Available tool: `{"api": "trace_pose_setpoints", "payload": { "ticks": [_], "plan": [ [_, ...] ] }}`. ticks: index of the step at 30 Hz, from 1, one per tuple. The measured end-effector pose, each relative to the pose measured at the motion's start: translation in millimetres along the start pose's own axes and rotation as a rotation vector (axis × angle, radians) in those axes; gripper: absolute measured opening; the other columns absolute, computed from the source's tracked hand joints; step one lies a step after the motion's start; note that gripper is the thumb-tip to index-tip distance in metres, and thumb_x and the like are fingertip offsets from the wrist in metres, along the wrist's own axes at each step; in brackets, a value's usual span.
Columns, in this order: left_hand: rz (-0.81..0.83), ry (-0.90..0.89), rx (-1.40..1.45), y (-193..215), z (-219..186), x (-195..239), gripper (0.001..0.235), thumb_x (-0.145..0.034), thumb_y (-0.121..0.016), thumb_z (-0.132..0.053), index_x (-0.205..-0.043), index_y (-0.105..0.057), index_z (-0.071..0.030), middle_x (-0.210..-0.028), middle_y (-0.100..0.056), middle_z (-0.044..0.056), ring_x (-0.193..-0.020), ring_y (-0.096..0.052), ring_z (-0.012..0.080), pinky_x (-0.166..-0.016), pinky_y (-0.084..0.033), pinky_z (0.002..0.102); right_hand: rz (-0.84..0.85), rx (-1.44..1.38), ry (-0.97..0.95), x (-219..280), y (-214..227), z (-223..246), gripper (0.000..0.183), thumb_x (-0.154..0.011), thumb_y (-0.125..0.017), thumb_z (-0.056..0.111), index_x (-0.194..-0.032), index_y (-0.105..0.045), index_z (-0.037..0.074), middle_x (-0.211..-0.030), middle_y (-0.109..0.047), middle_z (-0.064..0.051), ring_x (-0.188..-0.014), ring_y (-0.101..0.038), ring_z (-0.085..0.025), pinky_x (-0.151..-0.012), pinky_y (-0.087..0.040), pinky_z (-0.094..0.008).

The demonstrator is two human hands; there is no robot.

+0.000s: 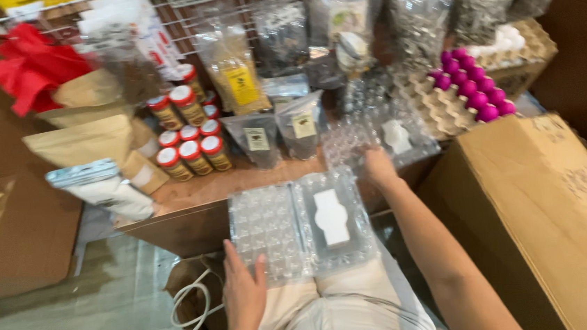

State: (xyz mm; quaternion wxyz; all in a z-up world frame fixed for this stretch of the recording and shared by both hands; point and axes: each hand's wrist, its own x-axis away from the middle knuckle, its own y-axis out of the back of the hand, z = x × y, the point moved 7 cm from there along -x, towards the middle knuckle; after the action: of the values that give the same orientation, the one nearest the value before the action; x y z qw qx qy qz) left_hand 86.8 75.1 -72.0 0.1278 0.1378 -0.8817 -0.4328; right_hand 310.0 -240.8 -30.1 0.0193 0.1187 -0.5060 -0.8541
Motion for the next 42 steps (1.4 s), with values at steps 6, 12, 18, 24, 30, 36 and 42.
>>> {"api": "trace_pose_setpoints", "payload": {
  "ticks": [6,12,18,24,30,36,42],
  "plan": [
    [0.194,0.064,0.202,11,-4,5,0.09,-0.096,-0.048,-0.054,-0.166,-0.004,-0.018,-0.17,-0.02,0.014,-0.154,-0.025,0.0356,-0.118,-0.031,0.049,-0.358,-0.32,-0.259,10,64,-5,0.018,-0.112,-0.045,0.03,-0.116,-0.052,0.014,-0.078,-0.068,-0.018,-0.07,-0.066,-0.038,-0.067,-0.046,-0.052],
    [0.016,-0.1,0.241,35,3,2,0.054,-0.102,-0.05,-0.03,-0.152,-0.049,-0.008,-0.141,-0.049,0.011,-0.129,-0.055,0.0275,-0.109,-0.041,0.039,0.191,-0.634,0.23,55,30,112,0.063,-0.101,-0.037,0.032,-0.159,-0.026,0.01,-0.145,-0.041,-0.015,-0.112,-0.051,-0.024,-0.103,-0.043,-0.046],
    [-0.059,-0.161,0.256,37,12,5,0.049,-0.092,-0.066,-0.007,-0.141,-0.063,-0.008,-0.107,-0.053,0.007,-0.09,-0.064,0.0214,-0.096,-0.052,0.034,0.012,-0.185,0.761,162,-62,188,0.051,-0.094,-0.054,-0.007,-0.144,-0.049,-0.003,-0.154,-0.046,-0.021,-0.141,-0.046,-0.038,-0.117,-0.04,-0.046],
    [0.055,0.027,0.321,26,25,11,0.047,-0.096,-0.062,-0.011,-0.143,-0.062,-0.013,-0.107,-0.056,0.0,-0.093,-0.061,0.015,-0.093,-0.053,0.029,-0.009,-0.42,0.612,149,-56,162,0.009,-0.096,-0.063,0.003,-0.101,-0.07,0.001,-0.107,-0.068,-0.013,-0.1,-0.066,-0.03,-0.088,-0.054,-0.039],
    [0.023,-0.022,0.173,34,9,9,0.055,-0.093,-0.063,-0.014,-0.148,-0.056,-0.017,-0.125,-0.055,-0.001,-0.105,-0.064,0.0179,-0.088,-0.055,0.039,0.268,0.028,0.013,100,-23,79,0.018,-0.095,-0.056,0.01,-0.086,-0.07,0.002,-0.088,-0.068,-0.011,-0.068,-0.068,-0.03,-0.069,-0.059,-0.044],
    [0.052,-0.068,0.254,22,-20,-1,0.068,-0.102,-0.056,-0.026,-0.161,-0.032,-0.004,-0.159,-0.036,0.021,-0.149,-0.037,0.0362,-0.118,-0.038,0.048,0.136,0.08,0.181,100,-62,96,0.016,-0.087,-0.065,0.006,-0.1,-0.072,0.012,-0.104,-0.07,-0.011,-0.093,-0.076,-0.036,-0.078,-0.062,-0.043],
    [0.078,-0.103,0.294,6,-16,5,0.064,-0.109,-0.036,-0.021,-0.166,-0.011,-0.005,-0.161,-0.029,0.029,-0.149,-0.031,0.046,-0.12,-0.032,0.056,-0.136,0.254,0.338,61,-23,89,0.011,-0.087,-0.064,0.004,-0.096,-0.066,0.011,-0.098,-0.067,-0.01,-0.098,-0.071,-0.03,-0.081,-0.057,-0.034]
  ]
}}
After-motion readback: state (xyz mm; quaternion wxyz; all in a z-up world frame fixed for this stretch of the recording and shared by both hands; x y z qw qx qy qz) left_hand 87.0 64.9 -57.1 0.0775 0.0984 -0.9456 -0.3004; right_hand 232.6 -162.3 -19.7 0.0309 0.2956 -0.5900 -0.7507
